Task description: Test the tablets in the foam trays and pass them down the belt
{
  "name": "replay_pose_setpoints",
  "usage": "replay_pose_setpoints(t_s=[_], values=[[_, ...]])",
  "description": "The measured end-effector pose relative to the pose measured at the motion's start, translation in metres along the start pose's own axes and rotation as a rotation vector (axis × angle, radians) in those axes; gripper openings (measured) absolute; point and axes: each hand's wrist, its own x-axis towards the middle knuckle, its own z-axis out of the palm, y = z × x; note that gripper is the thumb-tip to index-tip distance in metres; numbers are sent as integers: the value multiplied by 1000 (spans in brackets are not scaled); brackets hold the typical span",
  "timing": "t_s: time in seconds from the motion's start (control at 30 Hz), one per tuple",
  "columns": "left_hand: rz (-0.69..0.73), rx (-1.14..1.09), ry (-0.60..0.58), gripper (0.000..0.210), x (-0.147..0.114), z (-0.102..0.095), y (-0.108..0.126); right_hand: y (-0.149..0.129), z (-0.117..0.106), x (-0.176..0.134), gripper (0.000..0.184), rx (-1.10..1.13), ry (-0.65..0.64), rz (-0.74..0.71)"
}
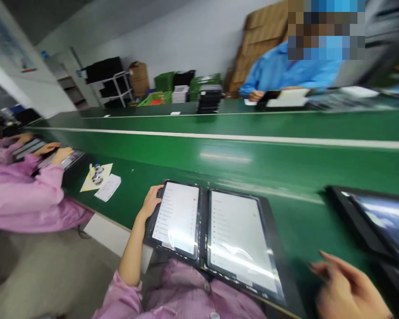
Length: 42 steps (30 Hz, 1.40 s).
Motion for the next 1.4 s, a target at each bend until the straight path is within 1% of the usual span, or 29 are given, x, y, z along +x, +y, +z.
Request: replay_pose_setpoints(t_s=[0.03,0.07,0.1,0.13,0.2,0.27,0.3,0.33,0.4,0.47,0.53,0.6,0.63,0.7,0.8,0.9,0.97,1.07,1.17,1.3,1.4], values=[[21,-1,-16,65,0,-2,-4,-2,0,0,20,-10,-41,37],[48,0,-35,67,1,-4,-8,-6,1,1,23,-34,-105,28],[83,4,-54,69,2,-6,-13,-11,2,4,28,-49,-196,-33],[122,9,-73,70,3,-9,-17,-18,3,6,34,-64,-327,-144],[197,27,-106,69,6,-13,-23,-37,10,6,43,-126,-576,-450],[225,74,-133,70,8,-16,-25,-56,24,-2,45,-241,-739,-692],[217,106,-142,74,8,-18,-25,-65,33,-9,45,-311,-808,-771],[202,136,-149,81,8,-19,-23,-72,43,-16,45,-370,-870,-831],[174,144,-173,94,7,-20,-19,-80,60,-29,46,-461,-982,-887],[158,63,-200,92,6,-22,-15,-82,68,-37,45,-501,-1039,-897],[140,-24,-226,83,4,-23,-13,-78,65,-36,38,-501,-1025,-892],[125,-44,-240,78,2,-24,-12,-71,52,-28,33,-471,-976,-894],[122,-36,-246,77,1,-23,-12,-67,44,-23,34,-444,-940,-897],[118,-26,-257,77,0,-23,-13,-57,26,-12,40,-373,-845,-877],[121,-44,-277,77,-1,-24,-13,-40,2,-3,42,-256,-674,-749],[157,-76,-320,80,-2,-28,-14,-23,-15,-10,37,-208,-542,-635],[202,-66,-358,85,-3,-31,-14,-15,-21,-23,34,-232,-508,-633],[257,-2,-388,95,-4,-33,-15,-16,-20,-44,34,-350,-540,-690],[282,66,-390,102,-4,-33,-17,-30,-8,-60,36,-525,-618,-760],[274,86,-370,104,-4,-31,-17,-50,13,-65,46,-643,-693,-811],[214,-12,-355,104,-4,-29,-20,-58,19,-63,44,-665,-687,-804]])
